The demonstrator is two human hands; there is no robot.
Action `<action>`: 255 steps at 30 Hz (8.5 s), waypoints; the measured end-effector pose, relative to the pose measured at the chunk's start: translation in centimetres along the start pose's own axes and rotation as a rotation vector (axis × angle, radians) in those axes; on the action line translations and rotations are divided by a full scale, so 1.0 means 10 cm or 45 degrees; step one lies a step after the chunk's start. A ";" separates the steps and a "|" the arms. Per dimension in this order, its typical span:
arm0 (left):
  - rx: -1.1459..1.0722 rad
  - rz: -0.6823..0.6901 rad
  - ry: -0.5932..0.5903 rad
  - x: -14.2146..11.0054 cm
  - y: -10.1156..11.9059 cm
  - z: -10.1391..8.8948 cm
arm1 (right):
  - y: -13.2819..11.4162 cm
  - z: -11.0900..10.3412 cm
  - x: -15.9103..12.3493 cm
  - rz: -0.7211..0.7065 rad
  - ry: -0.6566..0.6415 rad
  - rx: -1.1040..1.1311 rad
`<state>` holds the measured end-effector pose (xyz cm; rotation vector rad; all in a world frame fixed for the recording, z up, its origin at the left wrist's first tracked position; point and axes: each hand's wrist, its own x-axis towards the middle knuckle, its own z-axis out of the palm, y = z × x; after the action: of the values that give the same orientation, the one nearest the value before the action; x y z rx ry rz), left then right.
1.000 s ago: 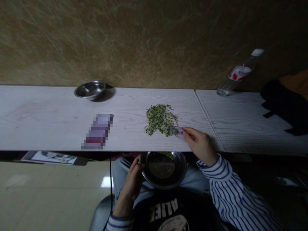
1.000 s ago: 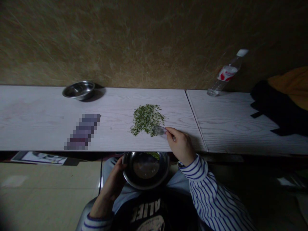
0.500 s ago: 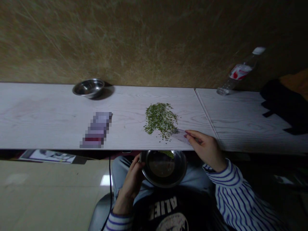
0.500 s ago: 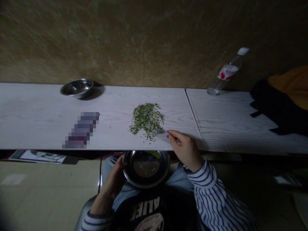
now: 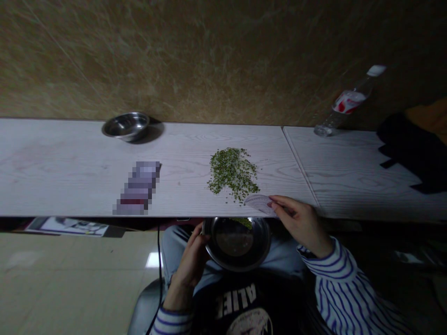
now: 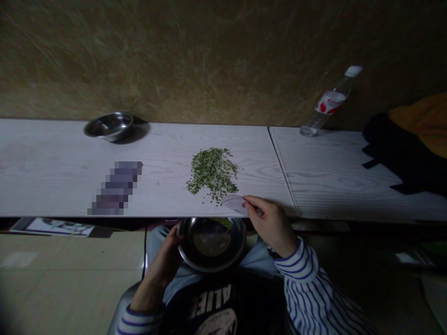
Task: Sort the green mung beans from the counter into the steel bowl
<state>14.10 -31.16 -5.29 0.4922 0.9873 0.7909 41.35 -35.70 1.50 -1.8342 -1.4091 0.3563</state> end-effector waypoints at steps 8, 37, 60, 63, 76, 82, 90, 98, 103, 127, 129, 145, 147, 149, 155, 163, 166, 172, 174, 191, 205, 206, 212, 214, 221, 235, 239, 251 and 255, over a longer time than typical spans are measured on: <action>-0.009 0.013 0.028 -0.04 0.03 0.01 | -0.03 0.05 0.12 -0.019 0.026 0.046; -0.001 0.013 0.001 -0.03 0.01 0.01 | -0.03 0.05 0.12 -0.038 -0.126 0.135; -0.018 0.015 -0.007 -0.03 0.03 0.03 | -0.19 0.09 0.02 -0.058 -0.228 0.135; 0.003 -0.003 0.015 -0.03 0.03 0.03 | -0.11 0.08 0.02 0.019 -0.139 0.126; 0.003 0.032 0.017 -0.03 0.01 -0.04 | 0.01 0.12 0.19 0.067 0.001 0.079; -0.002 0.015 -0.011 -0.01 -0.01 -0.06 | -0.04 0.13 0.24 0.037 0.023 0.094; -0.004 0.014 0.031 -0.02 0.00 -0.06 | -0.11 0.14 0.22 -0.010 -0.075 0.161; 0.008 0.007 0.015 -0.02 0.02 -0.04 | -0.02 0.11 0.21 0.054 -0.049 0.159; 0.001 0.033 0.009 -0.03 0.02 -0.04 | -0.01 0.17 0.20 0.034 -0.077 0.191; -0.002 0.007 0.035 -0.03 0.02 -0.03 | -0.06 0.13 0.16 0.068 -0.144 0.255; -0.003 0.010 0.034 -0.03 0.02 -0.03 | -0.06 0.14 0.18 0.062 -0.155 0.246; -0.007 0.035 -0.007 -0.02 -0.01 -0.04 | -0.06 0.12 0.25 -0.046 -0.257 0.170; -0.007 0.034 -0.007 -0.02 -0.01 -0.05 | -0.06 0.10 0.24 -0.035 -0.250 0.178; -0.006 0.028 -0.006 -0.03 -0.01 -0.04 | -0.07 0.09 0.22 -0.023 -0.244 0.182; 0.015 0.021 0.003 -0.05 0.02 -0.02 | -0.08 0.08 0.18 -0.009 -0.250 0.229; 0.019 0.012 0.008 -0.07 0.03 0.01 | -0.14 0.13 0.17 -0.022 -0.282 0.183; 0.003 0.013 0.010 -0.06 0.05 0.01 | -0.21 0.13 0.16 -0.043 -0.303 0.176; -0.006 0.017 0.004 -0.07 0.05 0.01 | -0.21 0.08 0.12 -0.022 -0.294 0.167; -0.016 0.020 0.016 -0.07 0.04 0.00 | -0.19 0.08 0.10 0.011 -0.245 0.158; 0.003 0.018 -0.019 -0.03 -0.01 -0.04 | -0.17 0.08 0.10 0.023 -0.161 0.167; 0.012 0.004 0.010 -0.06 0.04 0.00 | -0.05 0.14 0.13 0.038 -0.084 0.136; 0.011 0.006 0.009 -0.05 0.04 0.00 | -0.06 0.15 0.13 0.036 -0.103 0.139; 0.010 0.021 0.022 -0.04 0.01 -0.04 | -0.17 0.17 0.10 0.015 -0.177 0.154; 0.005 0.031 0.014 -0.03 0.01 -0.05 | -0.19 0.17 0.10 0.014 -0.180 0.164; 0.004 0.010 0.013 -0.03 0.02 -0.05 | -0.20 0.22 0.11 0.013 -0.153 0.149; -0.014 0.005 0.007 -0.03 0.04 -0.04 | -0.05 0.16 0.19 0.055 0.011 0.106; -0.016 0.013 0.016 -0.02 0.04 -0.05 | -0.13 0.23 0.21 0.052 -0.009 0.106; -0.008 0.005 0.010 0.00 0.02 -0.08 | -0.14 0.24 0.12 0.055 -0.081 0.141; -0.009 -0.009 0.014 0.01 0.02 -0.06 | -0.11 0.23 0.15 0.062 -0.032 0.126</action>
<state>13.52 -30.94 -5.47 0.4787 0.9954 0.7913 39.62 -33.34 1.11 -1.7914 -1.3416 0.4666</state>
